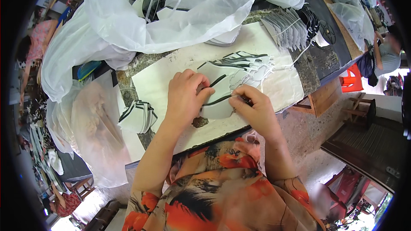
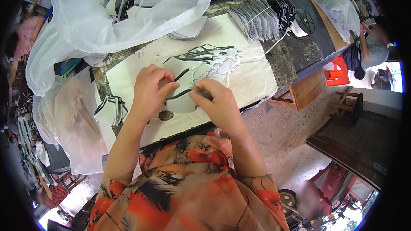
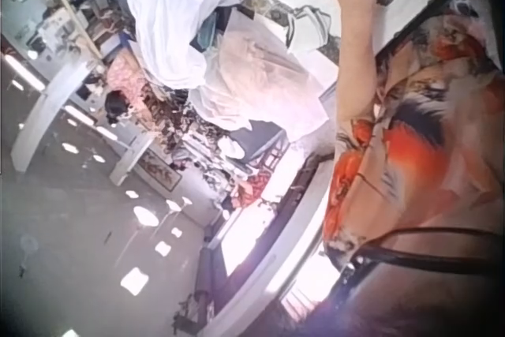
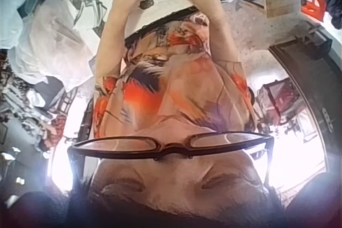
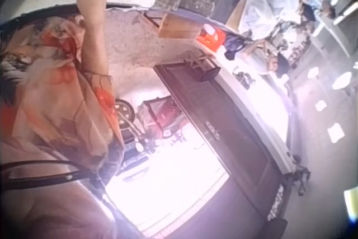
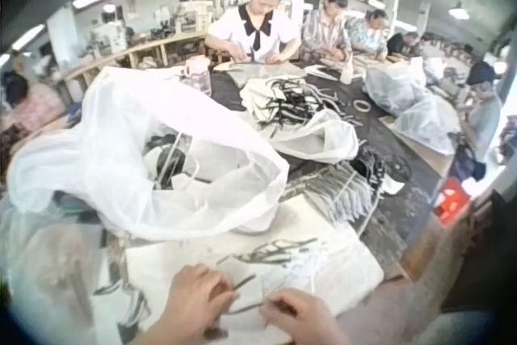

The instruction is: Trimming excess material from shoe upper components using a small blade at a workbench.

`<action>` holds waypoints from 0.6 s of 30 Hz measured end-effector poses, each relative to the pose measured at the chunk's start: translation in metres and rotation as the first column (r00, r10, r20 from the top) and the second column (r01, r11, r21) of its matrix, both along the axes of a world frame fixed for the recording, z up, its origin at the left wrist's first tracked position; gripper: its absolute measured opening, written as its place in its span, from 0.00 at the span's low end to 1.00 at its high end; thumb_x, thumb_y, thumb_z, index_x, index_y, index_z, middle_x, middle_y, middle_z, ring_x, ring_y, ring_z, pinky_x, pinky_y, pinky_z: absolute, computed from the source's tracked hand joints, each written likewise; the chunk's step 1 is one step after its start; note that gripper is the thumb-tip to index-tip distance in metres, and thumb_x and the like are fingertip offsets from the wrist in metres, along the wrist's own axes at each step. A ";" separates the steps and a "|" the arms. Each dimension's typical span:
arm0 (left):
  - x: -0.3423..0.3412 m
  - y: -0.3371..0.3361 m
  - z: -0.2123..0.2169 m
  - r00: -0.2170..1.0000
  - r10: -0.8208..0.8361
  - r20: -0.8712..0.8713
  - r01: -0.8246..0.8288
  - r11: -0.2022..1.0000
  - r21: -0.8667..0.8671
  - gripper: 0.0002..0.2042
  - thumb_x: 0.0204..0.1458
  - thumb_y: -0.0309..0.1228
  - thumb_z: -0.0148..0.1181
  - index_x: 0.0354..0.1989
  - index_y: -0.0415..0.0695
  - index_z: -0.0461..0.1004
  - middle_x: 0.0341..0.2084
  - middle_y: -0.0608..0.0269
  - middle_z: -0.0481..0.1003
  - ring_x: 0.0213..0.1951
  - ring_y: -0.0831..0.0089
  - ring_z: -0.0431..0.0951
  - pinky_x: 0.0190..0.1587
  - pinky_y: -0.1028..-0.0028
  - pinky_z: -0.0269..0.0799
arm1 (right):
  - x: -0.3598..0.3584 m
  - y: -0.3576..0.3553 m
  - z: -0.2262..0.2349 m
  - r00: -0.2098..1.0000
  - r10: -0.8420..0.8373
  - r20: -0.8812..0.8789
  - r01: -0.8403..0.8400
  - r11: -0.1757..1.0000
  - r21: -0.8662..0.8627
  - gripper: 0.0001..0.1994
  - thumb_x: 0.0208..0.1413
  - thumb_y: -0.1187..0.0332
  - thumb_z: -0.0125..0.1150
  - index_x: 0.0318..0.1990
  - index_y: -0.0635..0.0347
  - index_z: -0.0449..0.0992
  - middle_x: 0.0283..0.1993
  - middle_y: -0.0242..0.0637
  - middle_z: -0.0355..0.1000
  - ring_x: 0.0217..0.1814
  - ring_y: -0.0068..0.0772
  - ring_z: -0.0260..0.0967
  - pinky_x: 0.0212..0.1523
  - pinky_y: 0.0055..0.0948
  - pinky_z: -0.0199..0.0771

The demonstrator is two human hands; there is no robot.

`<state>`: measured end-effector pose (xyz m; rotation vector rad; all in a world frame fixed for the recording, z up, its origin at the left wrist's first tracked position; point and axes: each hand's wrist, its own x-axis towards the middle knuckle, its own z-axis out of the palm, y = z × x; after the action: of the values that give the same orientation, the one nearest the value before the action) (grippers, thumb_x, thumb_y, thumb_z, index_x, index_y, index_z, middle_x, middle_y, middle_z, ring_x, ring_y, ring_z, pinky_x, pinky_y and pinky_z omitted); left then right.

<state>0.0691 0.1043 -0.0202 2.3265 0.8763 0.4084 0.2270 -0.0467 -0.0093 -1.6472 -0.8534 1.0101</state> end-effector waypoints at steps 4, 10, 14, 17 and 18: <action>-0.007 0.000 -0.004 0.999 -0.015 0.040 0.015 1.000 -0.002 0.08 0.50 0.32 0.70 0.35 0.44 0.80 0.33 0.61 0.75 0.40 0.59 0.73 0.45 0.63 0.69 | 0.009 0.002 0.008 0.982 -0.128 -0.139 0.125 0.992 -0.026 0.08 0.65 0.70 0.65 0.40 0.66 0.77 0.29 0.24 0.70 0.32 0.12 0.63 0.32 0.18 0.64; -0.009 0.013 0.003 0.976 0.140 0.165 -0.058 0.905 -0.421 0.13 0.54 0.37 0.66 0.43 0.42 0.81 0.37 0.58 0.77 0.44 0.56 0.75 0.51 0.62 0.70 | 0.001 0.008 -0.008 0.990 -0.122 0.072 0.124 0.992 -0.029 0.10 0.61 0.69 0.68 0.45 0.65 0.78 0.32 0.35 0.75 0.33 0.22 0.70 0.36 0.24 0.71; -0.002 0.013 0.033 0.999 -0.046 -0.028 0.034 0.944 -0.329 0.20 0.50 0.38 0.71 0.48 0.40 0.79 0.44 0.55 0.75 0.50 0.57 0.74 0.55 0.63 0.70 | -0.003 0.013 -0.011 0.937 -0.070 0.341 0.032 0.993 0.118 0.16 0.57 0.68 0.70 0.52 0.60 0.77 0.41 0.46 0.78 0.39 0.44 0.79 0.41 0.35 0.77; -0.001 0.014 0.035 0.976 -0.127 -0.178 0.077 0.961 -0.265 0.23 0.47 0.36 0.74 0.50 0.39 0.77 0.47 0.55 0.74 0.54 0.57 0.73 0.57 0.65 0.69 | -0.001 0.013 -0.002 0.940 -0.004 0.340 0.049 0.991 -0.122 0.21 0.57 0.68 0.69 0.58 0.55 0.74 0.41 0.44 0.79 0.40 0.46 0.78 0.41 0.36 0.78; -0.001 0.013 0.033 0.969 -0.145 -0.198 0.091 0.961 -0.259 0.24 0.45 0.36 0.75 0.49 0.38 0.77 0.47 0.55 0.74 0.54 0.55 0.72 0.57 0.64 0.69 | 0.000 0.013 -0.001 0.939 -0.011 0.344 0.055 0.991 -0.118 0.21 0.57 0.68 0.69 0.58 0.55 0.74 0.41 0.44 0.79 0.40 0.46 0.78 0.41 0.36 0.78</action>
<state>0.0684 0.1170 0.0124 2.2003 0.8295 -0.0073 0.2265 -0.0337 -0.0102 -1.9766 -1.0014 0.7757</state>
